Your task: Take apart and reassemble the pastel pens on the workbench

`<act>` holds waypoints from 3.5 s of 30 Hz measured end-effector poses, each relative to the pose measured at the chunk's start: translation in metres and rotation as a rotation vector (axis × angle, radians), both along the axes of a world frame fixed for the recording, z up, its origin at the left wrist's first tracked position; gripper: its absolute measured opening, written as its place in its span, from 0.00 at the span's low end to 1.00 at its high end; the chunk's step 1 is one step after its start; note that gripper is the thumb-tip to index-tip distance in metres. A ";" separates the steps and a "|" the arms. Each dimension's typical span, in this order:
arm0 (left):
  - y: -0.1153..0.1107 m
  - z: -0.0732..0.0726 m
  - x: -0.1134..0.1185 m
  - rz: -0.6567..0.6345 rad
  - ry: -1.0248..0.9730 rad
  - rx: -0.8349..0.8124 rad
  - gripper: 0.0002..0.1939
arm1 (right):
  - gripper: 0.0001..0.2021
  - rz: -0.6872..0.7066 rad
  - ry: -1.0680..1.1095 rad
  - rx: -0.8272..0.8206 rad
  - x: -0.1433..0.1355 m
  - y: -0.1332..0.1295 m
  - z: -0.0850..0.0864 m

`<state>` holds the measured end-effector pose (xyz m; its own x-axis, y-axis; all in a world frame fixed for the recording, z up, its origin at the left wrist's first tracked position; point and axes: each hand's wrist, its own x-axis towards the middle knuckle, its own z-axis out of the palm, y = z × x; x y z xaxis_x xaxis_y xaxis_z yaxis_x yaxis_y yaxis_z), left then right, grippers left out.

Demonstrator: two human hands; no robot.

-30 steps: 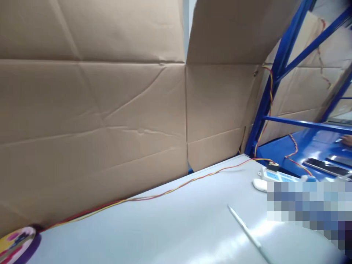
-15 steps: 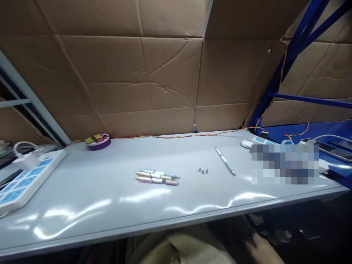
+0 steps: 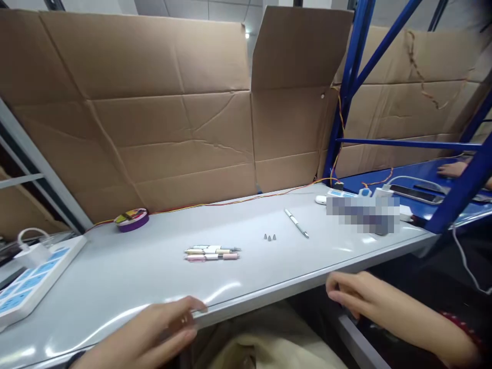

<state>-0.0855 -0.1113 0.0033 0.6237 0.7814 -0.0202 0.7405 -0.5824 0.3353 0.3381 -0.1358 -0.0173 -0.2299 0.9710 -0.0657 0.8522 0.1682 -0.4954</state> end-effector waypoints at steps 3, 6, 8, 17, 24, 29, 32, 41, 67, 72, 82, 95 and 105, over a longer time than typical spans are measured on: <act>0.052 0.031 0.055 -0.176 0.083 0.331 0.14 | 0.13 -0.045 0.031 0.370 -0.030 0.045 0.027; 0.099 0.021 0.083 -0.314 0.149 0.665 0.18 | 0.15 -0.083 -0.011 0.524 -0.053 0.090 0.011; 0.115 0.008 0.084 -0.385 0.154 0.710 0.19 | 0.17 -0.070 -0.077 0.524 -0.062 0.106 -0.005; 0.120 -0.005 0.070 -0.321 0.172 0.743 0.15 | 0.09 -0.112 -0.137 0.513 -0.075 0.114 -0.022; 0.121 -0.006 0.070 -0.387 0.145 0.731 0.12 | 0.08 -0.104 -0.006 0.537 -0.069 0.115 -0.021; 0.122 -0.008 0.071 -0.481 0.109 0.776 0.19 | 0.08 0.021 0.230 0.536 -0.083 0.102 -0.006; 0.120 -0.009 0.074 -0.491 0.066 0.755 0.23 | 0.08 0.121 0.373 0.479 -0.097 0.091 0.006; 0.112 -0.017 0.081 -0.327 -0.083 0.599 0.22 | 0.08 0.166 0.461 0.432 -0.109 0.091 -0.003; 0.117 -0.024 0.094 -0.447 -0.098 0.715 0.11 | 0.06 0.102 0.852 0.546 -0.113 0.088 -0.007; 0.115 -0.023 0.092 -0.526 -0.109 0.743 0.12 | 0.04 0.176 0.677 0.525 -0.115 0.082 -0.008; 0.111 -0.021 0.095 -0.440 -0.154 0.790 0.13 | 0.05 0.120 0.673 0.566 -0.114 0.082 -0.013; 0.111 -0.020 0.095 -0.439 -0.249 0.805 0.11 | 0.04 0.200 0.644 0.553 -0.116 0.081 -0.009; 0.106 -0.016 0.094 -0.513 -0.317 0.791 0.07 | 0.05 0.197 0.621 0.563 -0.115 0.084 -0.013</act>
<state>0.0089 -0.0055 -0.0123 0.7762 0.1317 0.6166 0.2795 -0.9485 -0.1492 0.2229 -0.0521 -0.0302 -0.2327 0.7597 0.6072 0.3841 0.6454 -0.6603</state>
